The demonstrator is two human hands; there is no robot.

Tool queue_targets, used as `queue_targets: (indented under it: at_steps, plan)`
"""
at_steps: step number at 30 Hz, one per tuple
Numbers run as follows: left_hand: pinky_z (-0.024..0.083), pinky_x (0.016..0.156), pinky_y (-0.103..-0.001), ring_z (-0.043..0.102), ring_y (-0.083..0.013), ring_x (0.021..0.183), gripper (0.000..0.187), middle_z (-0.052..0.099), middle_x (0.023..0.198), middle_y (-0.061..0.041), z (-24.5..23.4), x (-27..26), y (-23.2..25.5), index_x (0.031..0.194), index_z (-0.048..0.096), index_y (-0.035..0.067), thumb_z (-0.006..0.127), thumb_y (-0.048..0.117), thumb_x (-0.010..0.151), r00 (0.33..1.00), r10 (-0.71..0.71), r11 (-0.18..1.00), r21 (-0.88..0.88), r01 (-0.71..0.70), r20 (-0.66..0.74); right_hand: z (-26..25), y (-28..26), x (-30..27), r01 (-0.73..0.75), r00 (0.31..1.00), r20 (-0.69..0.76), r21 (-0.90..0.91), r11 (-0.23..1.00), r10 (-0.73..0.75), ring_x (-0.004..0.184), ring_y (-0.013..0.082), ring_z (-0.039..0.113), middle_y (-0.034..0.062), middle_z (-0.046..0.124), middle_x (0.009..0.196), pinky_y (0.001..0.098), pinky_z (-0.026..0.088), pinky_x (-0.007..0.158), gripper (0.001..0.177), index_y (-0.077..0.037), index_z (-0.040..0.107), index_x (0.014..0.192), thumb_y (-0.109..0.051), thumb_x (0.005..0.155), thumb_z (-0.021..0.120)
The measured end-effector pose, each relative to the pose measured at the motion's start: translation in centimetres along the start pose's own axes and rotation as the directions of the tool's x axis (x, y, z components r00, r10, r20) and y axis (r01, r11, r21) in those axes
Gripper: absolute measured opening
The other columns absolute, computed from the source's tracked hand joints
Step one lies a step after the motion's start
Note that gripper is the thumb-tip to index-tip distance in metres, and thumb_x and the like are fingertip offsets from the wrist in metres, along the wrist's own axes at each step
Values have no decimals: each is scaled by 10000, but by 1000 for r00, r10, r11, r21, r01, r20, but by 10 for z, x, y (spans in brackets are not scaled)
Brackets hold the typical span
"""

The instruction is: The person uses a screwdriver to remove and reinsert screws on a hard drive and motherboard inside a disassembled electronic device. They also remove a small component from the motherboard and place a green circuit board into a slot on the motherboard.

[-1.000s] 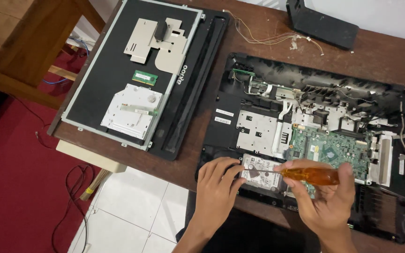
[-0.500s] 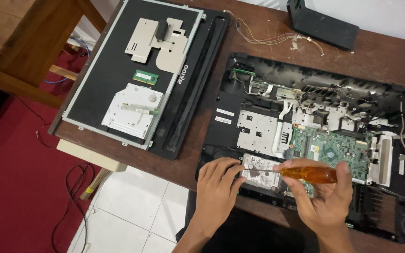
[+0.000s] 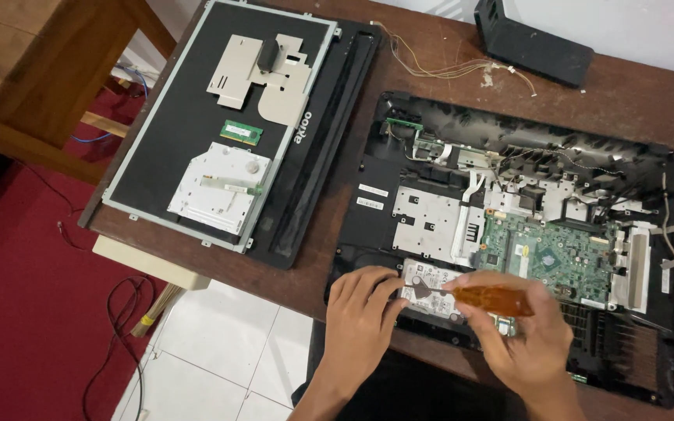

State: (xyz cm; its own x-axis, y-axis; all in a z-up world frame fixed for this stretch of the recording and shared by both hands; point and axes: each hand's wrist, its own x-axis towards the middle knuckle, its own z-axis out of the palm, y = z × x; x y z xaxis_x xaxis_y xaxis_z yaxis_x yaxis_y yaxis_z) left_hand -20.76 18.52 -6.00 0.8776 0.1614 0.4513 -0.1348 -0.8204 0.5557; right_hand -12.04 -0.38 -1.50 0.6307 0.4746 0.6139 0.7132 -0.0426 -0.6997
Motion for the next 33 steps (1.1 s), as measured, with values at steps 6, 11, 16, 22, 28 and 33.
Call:
queue_targets:
  at_steps: [6,11,16,22,28,33]
  plan:
    - [455,940,-433,644,-262,1136,141,663,1196,-57,-3,1,2,1132,644,100,634,202,1036,1000,-16,1000,-23,16,-15,5,-14,21,115,987,115,-65,991,-107,1070,272,797,222,680,1241,331,718,919,868,-253,205,1640,26,974,687]
    - [446,952,-422,640,-262,1127,165,659,1196,-62,-2,2,6,1152,645,91,608,212,1046,998,9,999,42,-7,-65,9,-18,29,139,974,208,-211,968,-94,1013,183,782,103,738,1187,260,686,812,883,-261,206,1620,-24,963,745]
    - [447,982,-429,619,-277,1188,217,650,1239,-59,1,-3,7,1208,633,101,597,252,1056,995,-14,995,96,24,-99,10,-18,29,113,971,235,-281,953,-46,993,199,772,96,741,1188,312,631,819,797,-225,282,1571,-92,954,769]
    - [403,988,-422,622,-256,1176,260,669,1198,-34,1,-7,8,1173,651,130,653,343,1023,983,-67,983,159,95,-171,12,-23,34,59,974,226,-204,977,-11,949,202,772,132,722,1183,263,674,703,873,-243,266,1576,-67,908,800]
    - [401,976,-416,631,-264,1148,291,662,1191,-41,11,-17,2,1123,644,150,670,417,1008,959,-56,974,195,114,-279,14,-27,39,107,973,223,-185,977,-64,1008,201,732,111,696,1173,235,636,697,817,-266,284,1561,-96,940,787]
    - [391,971,-400,647,-273,1137,350,679,1174,-28,27,-29,-12,1070,660,164,661,502,978,930,-46,981,159,111,-365,5,-50,63,-368,856,298,-222,903,422,1040,121,782,-24,767,1240,276,578,875,365,-167,645,1293,-223,934,617]
